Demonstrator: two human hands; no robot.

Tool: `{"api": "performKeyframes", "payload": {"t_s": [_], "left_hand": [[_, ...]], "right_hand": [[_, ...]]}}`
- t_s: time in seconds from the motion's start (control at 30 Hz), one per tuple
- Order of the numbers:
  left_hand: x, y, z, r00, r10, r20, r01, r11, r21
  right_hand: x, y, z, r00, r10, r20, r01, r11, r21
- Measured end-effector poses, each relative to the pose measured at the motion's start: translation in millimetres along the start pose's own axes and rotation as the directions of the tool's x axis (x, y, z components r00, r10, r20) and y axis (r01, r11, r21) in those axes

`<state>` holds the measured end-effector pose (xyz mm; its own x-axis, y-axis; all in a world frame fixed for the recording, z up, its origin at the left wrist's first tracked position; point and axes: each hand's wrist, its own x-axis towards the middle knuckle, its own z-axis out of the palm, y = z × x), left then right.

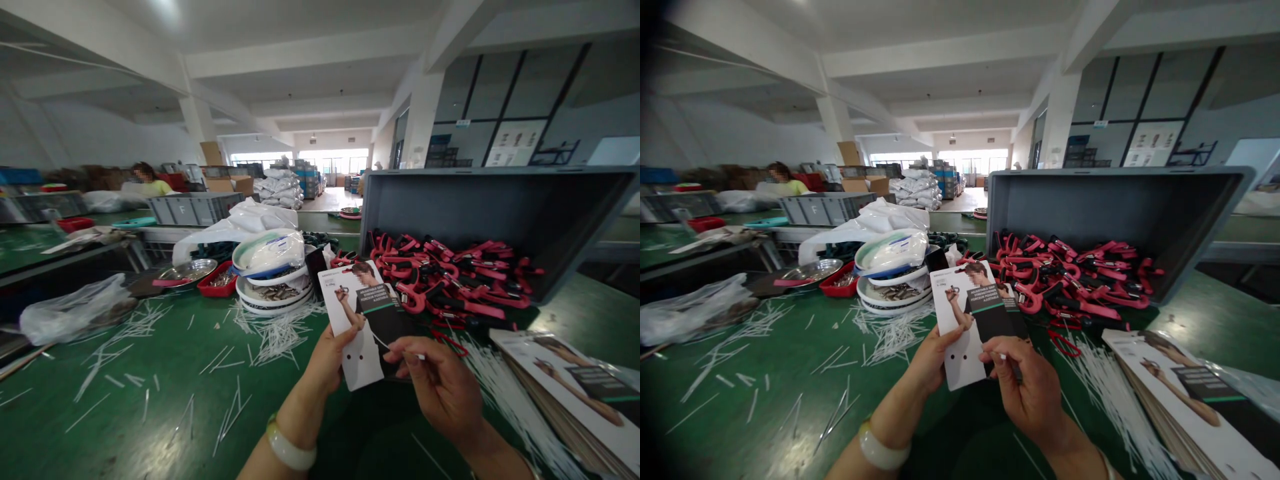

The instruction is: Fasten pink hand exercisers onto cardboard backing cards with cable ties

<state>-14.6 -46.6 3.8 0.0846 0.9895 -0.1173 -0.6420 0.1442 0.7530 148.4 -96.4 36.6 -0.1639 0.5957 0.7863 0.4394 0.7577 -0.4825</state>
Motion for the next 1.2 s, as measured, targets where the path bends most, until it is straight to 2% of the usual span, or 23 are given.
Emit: {"api": "performKeyframes", "payload": {"t_s": [0.13, 0.27, 0.37, 0.47, 0.57, 0.67, 0.77, 0.87, 0.97, 1.03, 1.07, 1.1, 1.13, 1.17, 1.2], "left_hand": [[-2, 2, 1.3, 1.000, -0.008, 0.010, 0.008, 1.000, 0.009], [-7, 1, 3.6, 0.993, -0.025, 0.118, 0.026, 1.000, -0.004], [-11, -1, 5.3, 0.987, -0.043, 0.158, 0.045, 0.999, -0.010], [-12, -3, 5.6, 0.988, -0.040, 0.152, 0.039, 0.999, 0.011], [-13, -4, 5.5, 0.985, -0.054, 0.162, 0.050, 0.998, 0.031], [-15, -4, 7.0, 0.973, -0.065, 0.220, 0.059, 0.998, 0.037], [-17, -3, 10.1, 0.969, -0.053, 0.240, 0.042, 0.998, 0.048], [-16, -2, 11.3, 0.979, -0.044, 0.201, 0.030, 0.997, 0.068], [-13, 0, 7.7, 0.990, -0.034, 0.136, 0.025, 0.997, 0.071], [-11, 3, 3.8, 0.985, -0.024, 0.171, 0.014, 0.998, 0.061], [-10, 4, 2.2, 0.979, -0.020, 0.202, 0.009, 0.998, 0.059], [-10, 5, 1.2, 0.973, -0.021, 0.230, 0.007, 0.998, 0.059], [-11, 6, 0.9, 0.967, -0.026, 0.253, 0.011, 0.998, 0.062], [-12, 6, 1.3, 0.963, -0.037, 0.267, 0.020, 0.998, 0.066], [-14, 6, 2.3, 0.959, -0.049, 0.279, 0.030, 0.997, 0.072]], "right_hand": [[0, 5, 1, 0.999, 0.037, -0.027, -0.037, 0.999, 0.019], [-1, 22, 6, 0.999, 0.036, -0.029, -0.035, 0.999, 0.015], [-2, 35, 10, 0.995, -0.098, 0.019, 0.099, 0.991, -0.092], [-2, 41, 11, 0.964, -0.254, 0.076, 0.265, 0.943, -0.200], [-1, 44, 8, 0.940, -0.323, 0.107, 0.340, 0.894, -0.292], [-2, 45, 6, 0.942, -0.318, 0.108, 0.335, 0.867, -0.370], [-5, 44, 8, 0.946, -0.299, 0.124, 0.323, 0.873, -0.366], [-9, 40, 9, 0.954, -0.261, 0.147, 0.297, 0.890, -0.345], [-11, 38, -2, 0.955, -0.204, 0.215, 0.266, 0.911, -0.317], [-8, 41, -14, 0.985, -0.087, 0.148, 0.125, 0.953, -0.277], [-4, 43, -20, 0.997, 0.039, 0.063, -0.023, 0.973, -0.229], [1, 45, -25, 0.976, 0.215, -0.012, -0.215, 0.967, -0.136], [6, 46, -28, 0.907, 0.421, -0.024, -0.421, 0.907, -0.006], [11, 47, -29, 0.801, 0.597, 0.052, -0.598, 0.791, 0.129], [15, 46, -27, 0.697, 0.694, 0.181, -0.715, 0.655, 0.243]]}}
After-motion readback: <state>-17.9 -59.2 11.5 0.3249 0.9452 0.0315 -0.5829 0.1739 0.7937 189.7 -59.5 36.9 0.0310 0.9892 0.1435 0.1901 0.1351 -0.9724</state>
